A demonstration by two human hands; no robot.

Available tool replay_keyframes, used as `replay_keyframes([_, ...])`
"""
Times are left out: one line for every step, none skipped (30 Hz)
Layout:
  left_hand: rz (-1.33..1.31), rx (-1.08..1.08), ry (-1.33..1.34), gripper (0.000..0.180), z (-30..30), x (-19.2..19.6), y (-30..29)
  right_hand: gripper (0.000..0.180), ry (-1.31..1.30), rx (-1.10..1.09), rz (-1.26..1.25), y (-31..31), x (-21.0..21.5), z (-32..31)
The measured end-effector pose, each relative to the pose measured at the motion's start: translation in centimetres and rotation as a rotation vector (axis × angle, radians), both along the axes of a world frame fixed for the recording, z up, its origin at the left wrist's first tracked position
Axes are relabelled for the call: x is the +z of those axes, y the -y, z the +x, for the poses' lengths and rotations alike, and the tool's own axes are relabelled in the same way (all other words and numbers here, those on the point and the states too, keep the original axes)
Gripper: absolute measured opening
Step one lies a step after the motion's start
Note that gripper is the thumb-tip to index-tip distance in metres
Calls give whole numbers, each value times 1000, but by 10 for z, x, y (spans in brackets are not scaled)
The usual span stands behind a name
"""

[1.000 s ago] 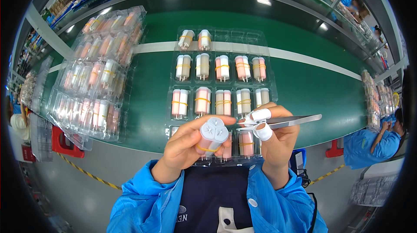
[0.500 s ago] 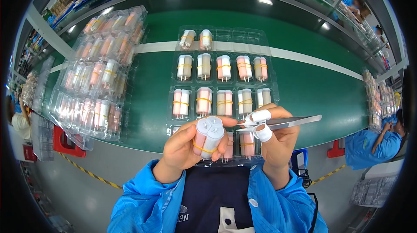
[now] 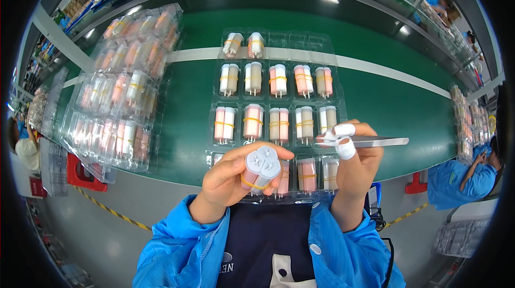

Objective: The person uses tweezers to manipulate small white components inside cylindrical objects wrapped in rubber bands. They repeatedly pick up a cylinder, insert the tweezers into the top opening, and adjust the internal parts before placing the item back into a clear plastic tray. The process is repeated for multiple units on a green assembly table.

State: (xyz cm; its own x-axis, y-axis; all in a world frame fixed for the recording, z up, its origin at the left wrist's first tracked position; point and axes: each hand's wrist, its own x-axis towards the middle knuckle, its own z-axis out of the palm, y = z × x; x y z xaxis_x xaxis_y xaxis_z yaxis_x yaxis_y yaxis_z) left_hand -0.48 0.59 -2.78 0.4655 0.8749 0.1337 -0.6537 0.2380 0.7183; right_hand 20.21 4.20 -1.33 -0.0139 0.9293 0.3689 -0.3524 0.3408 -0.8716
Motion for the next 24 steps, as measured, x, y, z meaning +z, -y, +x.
replay_keyframes([5,37,-19,70,2,0,1,17,-14,-17,-4,-1,-1,4])
replay_keyframes([9,74,-38,68,5,2,1,17,-27,-35,-9,-2,-3,7])
replay_keyframes([14,110,-58,67,7,3,1,16,48,-111,27,-4,-7,10])
replay_keyframes([9,105,-85,66,6,3,2,16,45,-135,21,-5,-8,13])
replay_keyframes([5,101,-113,65,3,3,2,16,42,-159,15,-6,-10,17])
replay_keyframes([0,95,-141,65,1,2,2,17,39,-184,9,-7,-10,21])
replay_keyframes([15,116,-149,64,2,1,3,17,57,-198,6,-8,-11,25])
replay_keyframes([31,137,-158,63,3,0,3,16,34,-208,-2,-9,-12,28])
replay_keyframes([46,158,-166,62,4,-2,3,15,10,-218,-11,-9,-13,31])
replay_keyframes([46,163,-166,60,5,-3,3,14,-13,-228,-20,-10,-14,35])
replay_keyframes([46,168,-165,59,4,-3,4,15,16,-253,-28,-12,-17,41])
replay_keyframes([45,173,-165,58,4,-4,4,16,33,-273,-35,-12,-19,45])
replay_keyframes([73,214,-226,57,5,-3,3,16,48,-292,-40,-14,-20,48])
replay_keyframes([101,255,-288,55,8,-1,3,17,64,-310,-44,-15,-22,51])
replay_keyframes([129,297,-349,54,9,0,3,17,64,-319,-55,-16,-25,55])
replay_keyframes([170,313,-355,52,11,0,2,18,64,-330,-67,-18,-30,60])
replay_keyframes([212,330,-361,51,12,0,1,18,63,-339,-78,-19,-35,63])
replay_keyframes([254,346,-367,50,12,-1,1,18,55,-339,-95,-20,-39,65])
replay_keyframes([300,352,-379,49,12,-3,0,18,46,-338,-114,-22,-45,67])
replay_keyframes([347,358,-390,48,12,-6,-2,18,37,-337,-132,-22,-50,67])
replay_keyframes([393,363,-402,47,11,-9,-3,18,37,-331,-158,-23,-54,67])
replay_keyframes([410,361,-404,47,11,-10,-4,18,39,-326,-185,-23,-58,67])
replay_keyframes([427,358,-405,46,11,-10,-5,18,40,-320,-212,-22,-61,66])
replay_keyframes([444,355,-407,46,10,-11,-6,18,38,-316,-227,-23,-66,67])
